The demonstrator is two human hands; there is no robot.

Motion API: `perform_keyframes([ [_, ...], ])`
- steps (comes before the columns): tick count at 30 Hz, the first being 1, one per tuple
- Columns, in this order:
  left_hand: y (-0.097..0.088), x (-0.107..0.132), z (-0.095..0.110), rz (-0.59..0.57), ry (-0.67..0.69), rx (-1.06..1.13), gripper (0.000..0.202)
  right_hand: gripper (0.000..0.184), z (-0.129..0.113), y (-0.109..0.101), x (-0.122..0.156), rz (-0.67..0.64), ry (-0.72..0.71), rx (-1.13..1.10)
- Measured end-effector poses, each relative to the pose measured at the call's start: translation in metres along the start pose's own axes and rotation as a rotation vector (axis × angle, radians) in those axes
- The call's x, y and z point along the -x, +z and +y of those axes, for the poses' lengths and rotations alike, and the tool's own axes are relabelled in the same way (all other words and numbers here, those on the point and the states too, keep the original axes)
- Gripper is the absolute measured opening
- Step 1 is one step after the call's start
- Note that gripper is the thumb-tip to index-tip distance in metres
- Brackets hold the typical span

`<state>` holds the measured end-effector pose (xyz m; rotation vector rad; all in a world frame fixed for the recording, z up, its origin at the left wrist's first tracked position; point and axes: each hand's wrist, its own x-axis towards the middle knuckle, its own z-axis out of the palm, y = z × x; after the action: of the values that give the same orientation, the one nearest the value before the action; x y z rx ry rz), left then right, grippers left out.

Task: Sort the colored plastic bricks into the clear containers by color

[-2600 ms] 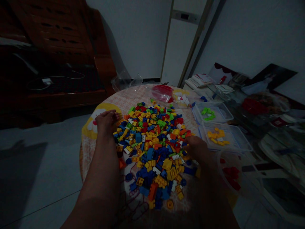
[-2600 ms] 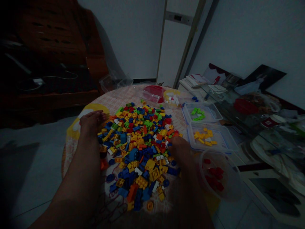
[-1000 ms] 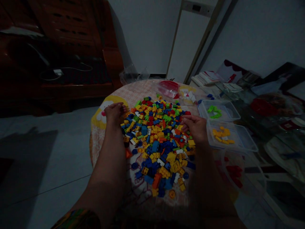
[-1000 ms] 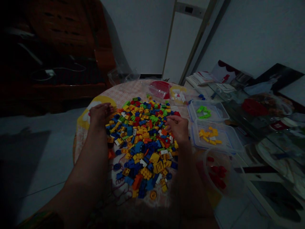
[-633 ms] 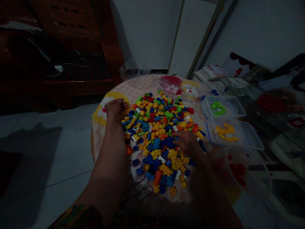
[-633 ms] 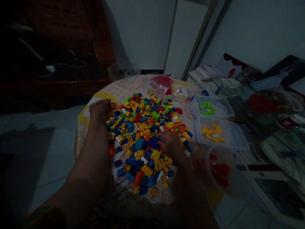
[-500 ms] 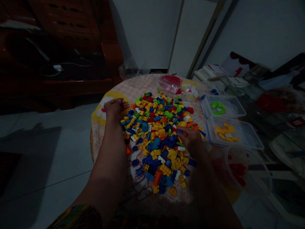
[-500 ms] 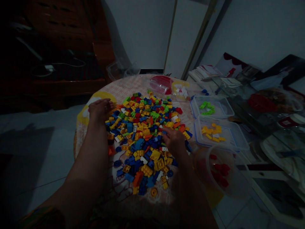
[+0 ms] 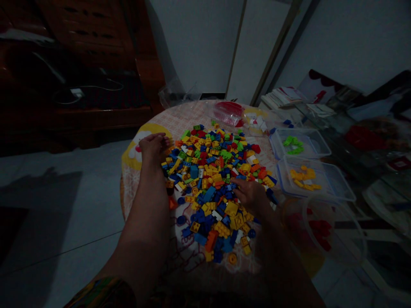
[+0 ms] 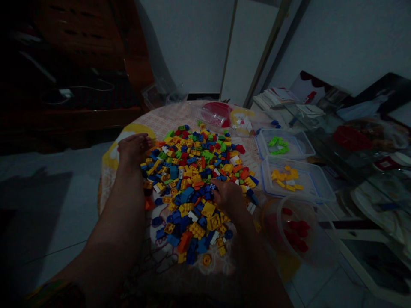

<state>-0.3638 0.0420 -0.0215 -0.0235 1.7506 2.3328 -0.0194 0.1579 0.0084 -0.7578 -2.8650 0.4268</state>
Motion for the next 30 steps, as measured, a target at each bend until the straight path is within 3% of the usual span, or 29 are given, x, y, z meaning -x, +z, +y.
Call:
perform_keyframes([
  [9,-0.002,-0.005,-0.004,-0.005,0.009,-0.009,0.011,0.010,0.001,0.001,-0.002,0.163,0.106,-0.646],
  [14,-0.006,-0.010,-0.008,-0.039,0.024,0.009,0.011,0.017,0.002,0.005,-0.009,0.147,0.338,-1.288],
  [18,-0.005,-0.011,-0.008,-0.034,0.014,0.016,0.012,0.026,0.006,0.002,-0.013,0.177,0.352,-1.579],
  [24,-0.004,-0.005,-0.005,-0.015,0.015,0.009,0.009,0.022,0.009,-0.003,-0.011,0.275,0.378,-1.493],
  [30,-0.003,-0.004,-0.006,-0.012,0.024,-0.024,0.011,0.024,0.004,-0.001,-0.004,0.117,0.218,-1.026],
])
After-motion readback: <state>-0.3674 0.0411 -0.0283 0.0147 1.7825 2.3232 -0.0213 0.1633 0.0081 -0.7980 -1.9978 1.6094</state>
